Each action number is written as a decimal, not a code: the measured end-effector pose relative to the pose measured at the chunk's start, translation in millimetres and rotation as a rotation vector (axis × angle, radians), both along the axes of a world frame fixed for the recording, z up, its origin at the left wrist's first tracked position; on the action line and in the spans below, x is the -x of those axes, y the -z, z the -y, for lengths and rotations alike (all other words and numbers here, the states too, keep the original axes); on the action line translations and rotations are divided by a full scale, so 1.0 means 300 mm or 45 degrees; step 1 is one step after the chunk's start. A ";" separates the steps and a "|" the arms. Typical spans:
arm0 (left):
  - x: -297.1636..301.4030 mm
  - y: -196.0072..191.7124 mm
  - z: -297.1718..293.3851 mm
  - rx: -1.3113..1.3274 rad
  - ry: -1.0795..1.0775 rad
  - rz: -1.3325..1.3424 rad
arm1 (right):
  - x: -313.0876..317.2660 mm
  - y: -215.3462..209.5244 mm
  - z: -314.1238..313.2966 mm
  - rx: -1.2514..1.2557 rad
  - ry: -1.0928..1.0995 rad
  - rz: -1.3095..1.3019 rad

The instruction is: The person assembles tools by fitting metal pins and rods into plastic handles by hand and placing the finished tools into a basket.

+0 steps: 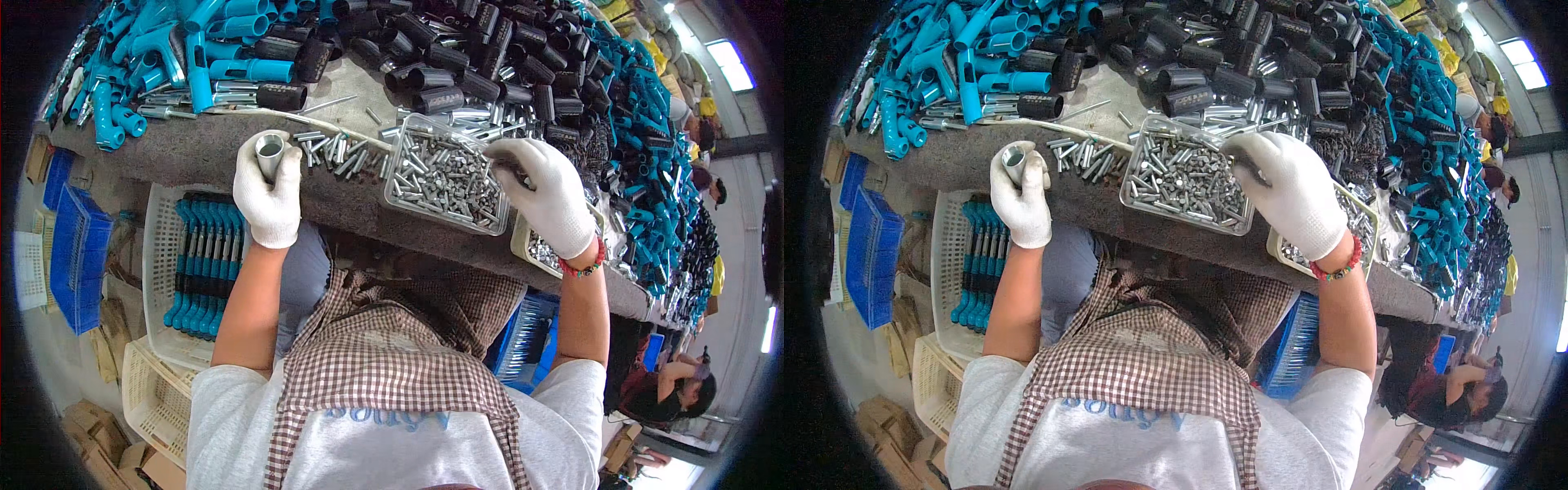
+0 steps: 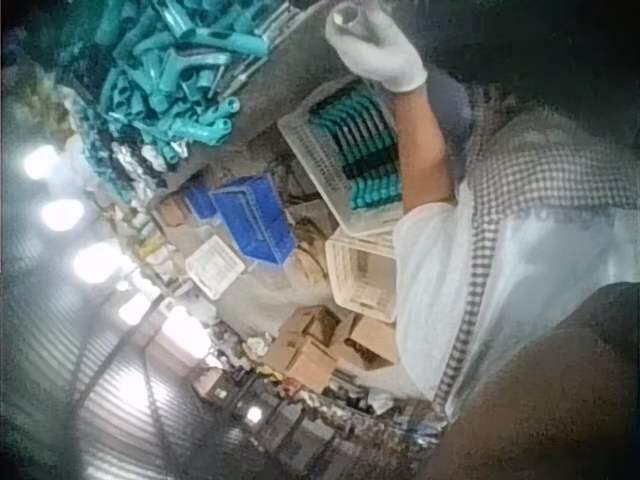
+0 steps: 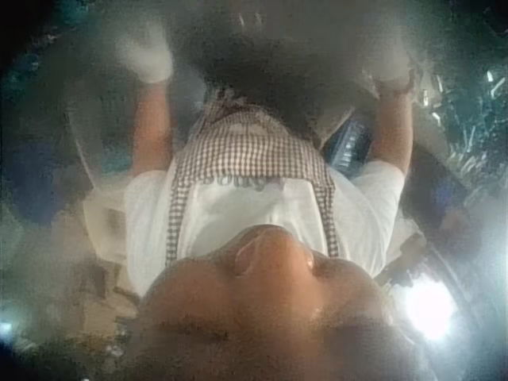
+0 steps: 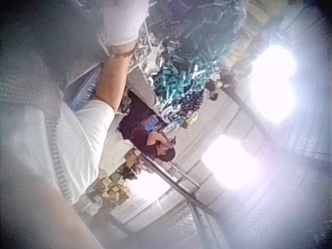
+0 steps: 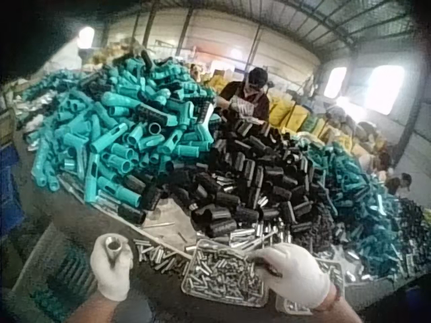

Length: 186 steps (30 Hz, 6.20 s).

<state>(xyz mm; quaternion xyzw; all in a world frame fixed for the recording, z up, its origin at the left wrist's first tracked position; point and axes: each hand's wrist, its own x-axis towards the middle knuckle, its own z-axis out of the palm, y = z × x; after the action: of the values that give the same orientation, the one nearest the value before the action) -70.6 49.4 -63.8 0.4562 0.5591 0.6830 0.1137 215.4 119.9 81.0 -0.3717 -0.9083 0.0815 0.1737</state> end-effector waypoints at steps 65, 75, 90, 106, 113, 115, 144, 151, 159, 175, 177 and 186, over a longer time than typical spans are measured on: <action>-0.020 -0.016 0.009 -0.038 -0.107 -0.039 | 0.470 0.111 -0.166 -0.179 -0.679 0.323; 0.001 0.026 -0.005 -0.096 -0.142 -0.135 | 0.342 -0.041 -0.132 0.039 -0.422 -0.016; -0.012 0.023 -0.006 -0.088 -0.083 -0.023 | 0.153 0.048 -0.041 0.093 -0.465 -0.014; -0.014 0.023 -0.010 -0.096 -0.068 -0.013 | 0.145 0.076 -0.045 0.149 -0.387 -0.061; -0.009 0.022 -0.004 -0.088 -0.120 -0.079 | 0.145 0.002 -0.050 0.151 -0.251 -0.019; -0.014 0.024 -0.009 -0.111 -0.125 -0.089 | 0.170 -0.017 -0.064 0.112 -0.282 -0.159; -0.025 -0.044 0.010 -0.186 0.035 0.519 | 0.373 -0.028 -0.271 -0.090 -0.396 -0.010; -0.016 -0.030 0.006 -0.194 0.028 0.480 | 0.141 -0.020 -0.152 0.012 -0.307 0.038; -0.022 -0.028 -0.004 -0.199 0.012 0.396 | 0.136 0.066 -0.116 -0.244 -0.438 0.062; -0.019 -0.022 -0.002 -0.250 0.051 0.410 | 0.151 0.032 -0.131 -0.121 -0.421 0.292; -0.021 -0.025 -0.001 -0.247 0.045 0.390 | 0.156 0.018 -0.128 -0.099 -0.424 0.356; -0.029 -0.040 -0.002 -0.197 0.029 0.413 | 0.143 0.020 -0.097 -0.098 -0.351 0.480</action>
<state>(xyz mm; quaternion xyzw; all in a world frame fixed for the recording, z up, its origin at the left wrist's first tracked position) -61.8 49.9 -52.0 0.3536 0.4740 0.7873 0.1746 172.6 148.9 75.1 -0.2458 -0.9693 -0.0011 0.0021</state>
